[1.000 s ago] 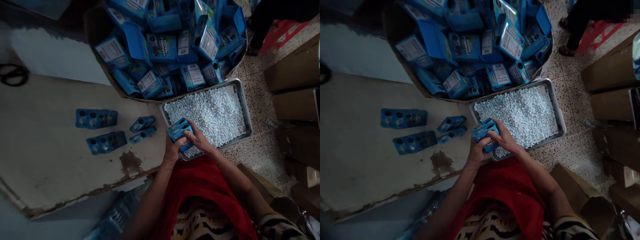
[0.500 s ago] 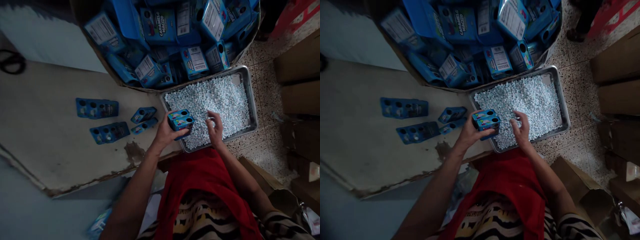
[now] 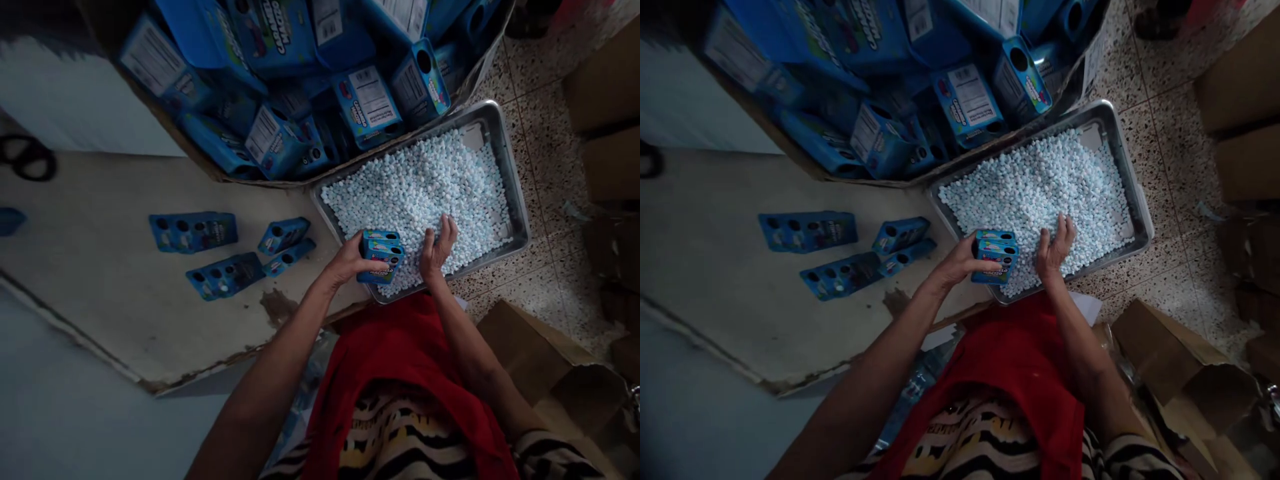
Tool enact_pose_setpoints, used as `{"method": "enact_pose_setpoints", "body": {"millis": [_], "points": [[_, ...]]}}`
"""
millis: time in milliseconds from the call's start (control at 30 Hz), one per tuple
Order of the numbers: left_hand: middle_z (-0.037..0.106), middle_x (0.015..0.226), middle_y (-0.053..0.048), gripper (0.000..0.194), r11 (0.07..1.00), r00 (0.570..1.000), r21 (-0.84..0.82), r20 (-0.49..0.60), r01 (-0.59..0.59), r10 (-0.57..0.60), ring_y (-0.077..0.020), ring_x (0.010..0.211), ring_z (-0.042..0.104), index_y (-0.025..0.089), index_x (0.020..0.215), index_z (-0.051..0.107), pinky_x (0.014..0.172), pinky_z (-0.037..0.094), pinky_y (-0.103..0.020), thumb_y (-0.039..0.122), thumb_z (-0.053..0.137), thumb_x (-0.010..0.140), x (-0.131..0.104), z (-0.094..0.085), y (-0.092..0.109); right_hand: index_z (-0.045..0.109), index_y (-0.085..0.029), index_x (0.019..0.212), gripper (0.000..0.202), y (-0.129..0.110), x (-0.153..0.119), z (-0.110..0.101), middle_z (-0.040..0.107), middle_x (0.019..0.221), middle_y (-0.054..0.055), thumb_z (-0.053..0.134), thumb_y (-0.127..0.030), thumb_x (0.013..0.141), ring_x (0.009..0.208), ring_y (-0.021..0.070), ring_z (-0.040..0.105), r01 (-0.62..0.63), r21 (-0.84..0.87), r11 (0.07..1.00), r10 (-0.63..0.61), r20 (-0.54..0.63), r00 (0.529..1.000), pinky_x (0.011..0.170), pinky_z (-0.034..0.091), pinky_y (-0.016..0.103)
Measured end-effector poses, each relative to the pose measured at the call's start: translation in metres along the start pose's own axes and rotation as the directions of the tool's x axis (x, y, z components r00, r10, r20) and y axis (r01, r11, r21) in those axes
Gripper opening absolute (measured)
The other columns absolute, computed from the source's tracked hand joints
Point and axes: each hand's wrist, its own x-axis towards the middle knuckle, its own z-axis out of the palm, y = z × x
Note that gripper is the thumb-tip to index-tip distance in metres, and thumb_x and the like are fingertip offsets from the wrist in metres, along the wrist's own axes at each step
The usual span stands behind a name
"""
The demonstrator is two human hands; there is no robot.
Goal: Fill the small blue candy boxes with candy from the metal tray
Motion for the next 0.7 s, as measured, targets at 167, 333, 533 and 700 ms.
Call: {"method": "enact_pose_setpoints", "body": {"millis": [167, 333, 533, 700], "points": [[0.078, 0.114, -0.010, 0.078, 0.989, 0.993, 0.097, 0.043, -0.116, 0.112, -0.0287, 0.103, 0.074, 0.014, 0.118, 0.071, 0.093, 0.059, -0.039, 0.036, 0.103, 0.050, 0.036, 0.014, 0.019, 0.061, -0.018, 0.148, 0.054, -0.004, 0.027, 0.012, 0.061, 0.142, 0.018, 0.048, -0.052, 0.108, 0.140, 0.0275, 0.057, -0.041, 0.069, 0.997, 0.042, -0.006, 0.999, 0.124, 0.043, 0.058], [0.075, 0.118, -0.010, 0.084, 0.922, 0.938, 0.203, 0.182, -0.330, 0.295, -0.0333, 0.113, 0.072, 0.014, 0.121, 0.068, 0.100, 0.057, -0.043, 0.044, 0.103, 0.050, 0.075, 0.036, 0.044, 0.068, -0.016, 0.137, 0.059, -0.003, 0.050, 0.017, 0.067, 0.138, 0.015, 0.034, -0.056, 0.108, 0.132, 0.0259, 0.066, -0.352, 0.420, 0.837, 0.366, 0.050, 0.929, 0.116, 0.054, 0.054], [0.063, 0.145, -0.013, 0.088, 0.580, 0.712, 0.413, 0.391, -0.702, 0.584, -0.0335, 0.137, 0.061, 0.022, 0.136, 0.061, 0.120, 0.047, -0.047, 0.032, 0.100, 0.058, 0.057, 0.029, 0.079, 0.072, -0.025, 0.104, 0.038, -0.020, 0.075, 0.008, 0.077, 0.115, 0.001, 0.065, -0.060, 0.090, 0.107, 0.0172, 0.075, -0.561, 0.826, 0.058, 0.551, 0.442, 0.708, 0.117, 0.056, 0.040], [0.065, 0.126, -0.008, 0.076, 0.372, 0.632, 0.610, 0.286, -0.700, 0.720, -0.0284, 0.119, 0.065, 0.023, 0.134, 0.060, 0.106, 0.054, -0.043, 0.029, 0.096, 0.067, 0.031, 0.001, 0.069, 0.072, -0.025, 0.097, 0.040, -0.051, 0.080, -0.015, 0.077, 0.104, 0.006, 0.066, -0.063, 0.086, 0.099, 0.0216, 0.075, -0.594, 0.805, -0.015, 0.467, 0.531, 0.707, 0.096, 0.066, 0.041]]}}
